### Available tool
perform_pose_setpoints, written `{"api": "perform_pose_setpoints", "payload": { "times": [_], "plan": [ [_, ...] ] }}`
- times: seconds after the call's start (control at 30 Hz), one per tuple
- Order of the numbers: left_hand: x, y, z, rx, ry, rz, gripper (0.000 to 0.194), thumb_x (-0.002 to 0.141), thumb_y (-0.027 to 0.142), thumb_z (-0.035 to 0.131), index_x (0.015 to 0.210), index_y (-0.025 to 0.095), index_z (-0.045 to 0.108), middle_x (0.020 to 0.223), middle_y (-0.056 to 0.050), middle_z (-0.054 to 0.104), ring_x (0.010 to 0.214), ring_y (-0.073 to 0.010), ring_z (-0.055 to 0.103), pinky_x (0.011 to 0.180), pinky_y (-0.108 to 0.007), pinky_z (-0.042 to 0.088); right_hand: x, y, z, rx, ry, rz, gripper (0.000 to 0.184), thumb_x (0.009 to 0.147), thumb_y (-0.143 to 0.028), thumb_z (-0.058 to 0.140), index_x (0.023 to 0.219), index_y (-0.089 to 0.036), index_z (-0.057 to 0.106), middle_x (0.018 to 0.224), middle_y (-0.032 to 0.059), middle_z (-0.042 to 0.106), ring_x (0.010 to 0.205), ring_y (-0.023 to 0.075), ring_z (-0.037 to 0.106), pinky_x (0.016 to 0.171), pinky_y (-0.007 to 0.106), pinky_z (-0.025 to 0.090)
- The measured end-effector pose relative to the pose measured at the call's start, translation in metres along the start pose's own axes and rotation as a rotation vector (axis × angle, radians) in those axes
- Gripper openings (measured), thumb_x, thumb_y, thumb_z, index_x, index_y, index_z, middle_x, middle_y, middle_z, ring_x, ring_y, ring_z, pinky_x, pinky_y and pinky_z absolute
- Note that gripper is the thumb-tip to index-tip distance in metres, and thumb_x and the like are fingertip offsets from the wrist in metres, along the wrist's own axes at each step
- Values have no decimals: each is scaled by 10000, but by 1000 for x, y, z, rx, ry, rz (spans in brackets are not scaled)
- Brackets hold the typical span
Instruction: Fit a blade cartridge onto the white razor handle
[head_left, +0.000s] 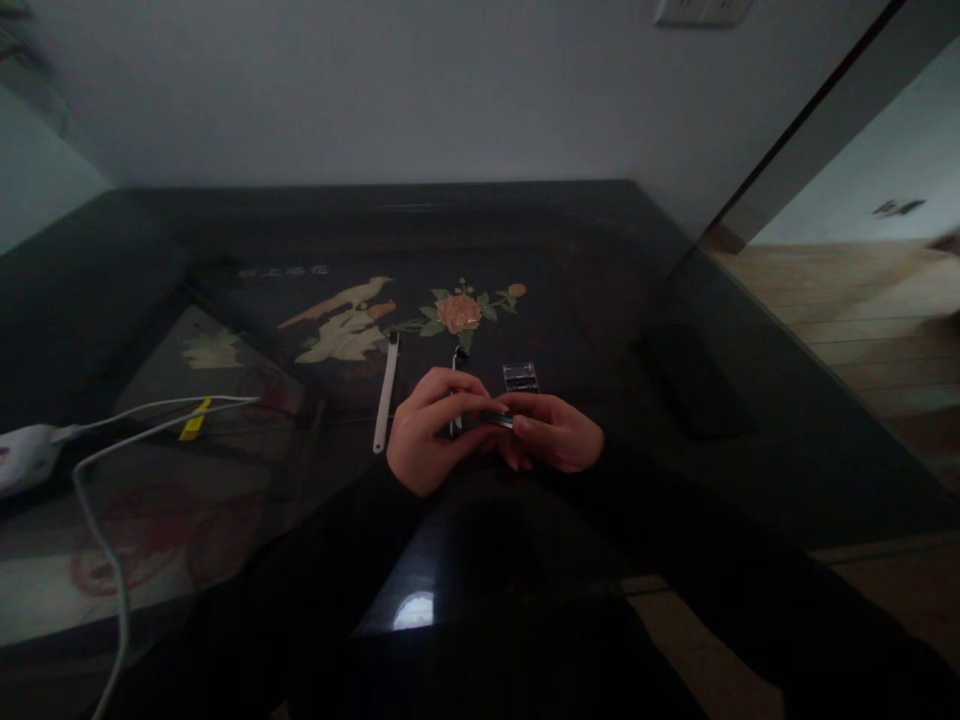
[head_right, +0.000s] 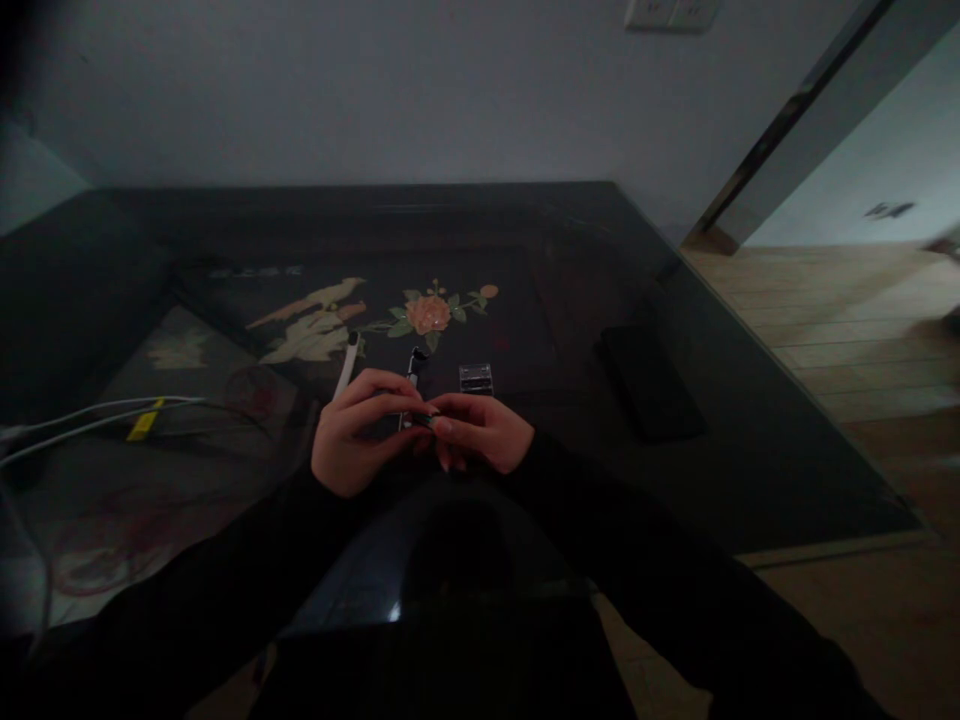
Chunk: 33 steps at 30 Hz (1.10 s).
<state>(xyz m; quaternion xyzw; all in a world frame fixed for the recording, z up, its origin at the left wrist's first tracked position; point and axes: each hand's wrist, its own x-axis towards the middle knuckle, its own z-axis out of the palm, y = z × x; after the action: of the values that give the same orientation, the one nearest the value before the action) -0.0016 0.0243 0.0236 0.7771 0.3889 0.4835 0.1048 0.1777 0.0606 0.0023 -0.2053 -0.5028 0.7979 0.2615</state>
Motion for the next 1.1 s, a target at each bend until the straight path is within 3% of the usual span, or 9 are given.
{"api": "perform_pose_setpoints", "payload": {
  "times": [0.27, 0.43, 0.57, 0.67, 0.8, 0.97, 1.1],
  "plan": [
    [0, 0, 0, 10, -17, -2, 98, 777, 185, 714, 874, 185, 695, 877, -46, 640, 833, -169, 609, 746, -303, 515, 1, -1, 1, -19, 40, -10, 519, 667, -546, 749, 943, -133, 599, 626, -21, 618, 453, 65, 523, 411, 184, 383],
    [6, 1, -5, 22, -26, -24, 186, 810, 297, 674, 959, 186, 674, 936, -64, 658, 877, -189, 615, 787, -325, 511, 2, -1, -3, -31, 97, -54, 505, 684, -522, 743, 981, -136, 613, 640, -28, 612, 441, 63, 519, 378, 185, 350],
    [15, -21, -25, 169, 68, -257, 196, 880, 282, 530, 973, 168, 659, 934, -69, 670, 858, -176, 614, 748, -293, 495, 2, -6, -5, -20, 167, -84, 489, 700, -499, 736, 1007, -138, 615, 655, -22, 620, 441, 61, 517, 368, 184, 334],
    [16, -48, -46, 405, -124, -502, 181, 839, 288, 540, 915, 165, 649, 855, -69, 673, 724, -183, 619, 666, -299, 478, 2, -9, -5, -11, 190, -107, 493, 692, -504, 740, 997, -139, 612, 635, -30, 611, 434, 55, 502, 372, 182, 325],
    [12, -69, -63, 741, -355, -796, 231, 843, 396, 502, 864, 200, 624, 854, -92, 691, 769, -262, 636, 648, -352, 464, 1, -12, -5, -20, 205, -121, 493, 700, -509, 728, 1002, -138, 606, 629, -32, 605, 433, 55, 492, 371, 186, 314],
    [9, -69, -61, 812, -474, -872, 329, 787, 529, 535, 756, 213, 624, 823, -110, 690, 758, -285, 642, 621, -360, 467, 0, -14, -5, -30, 219, -126, 511, 689, -527, 729, 998, -140, 602, 618, -38, 600, 428, 54, 482, 372, 191, 304],
    [6, -70, -55, 788, -456, -871, 258, 770, 463, 554, 724, 212, 596, 833, -126, 681, 775, -309, 641, 631, -385, 467, 0, -15, -4, -40, 232, -131, 494, 698, -516, 724, 995, -140, 603, 617, -36, 600, 429, 55, 481, 371, 195, 302]
  ]
}}
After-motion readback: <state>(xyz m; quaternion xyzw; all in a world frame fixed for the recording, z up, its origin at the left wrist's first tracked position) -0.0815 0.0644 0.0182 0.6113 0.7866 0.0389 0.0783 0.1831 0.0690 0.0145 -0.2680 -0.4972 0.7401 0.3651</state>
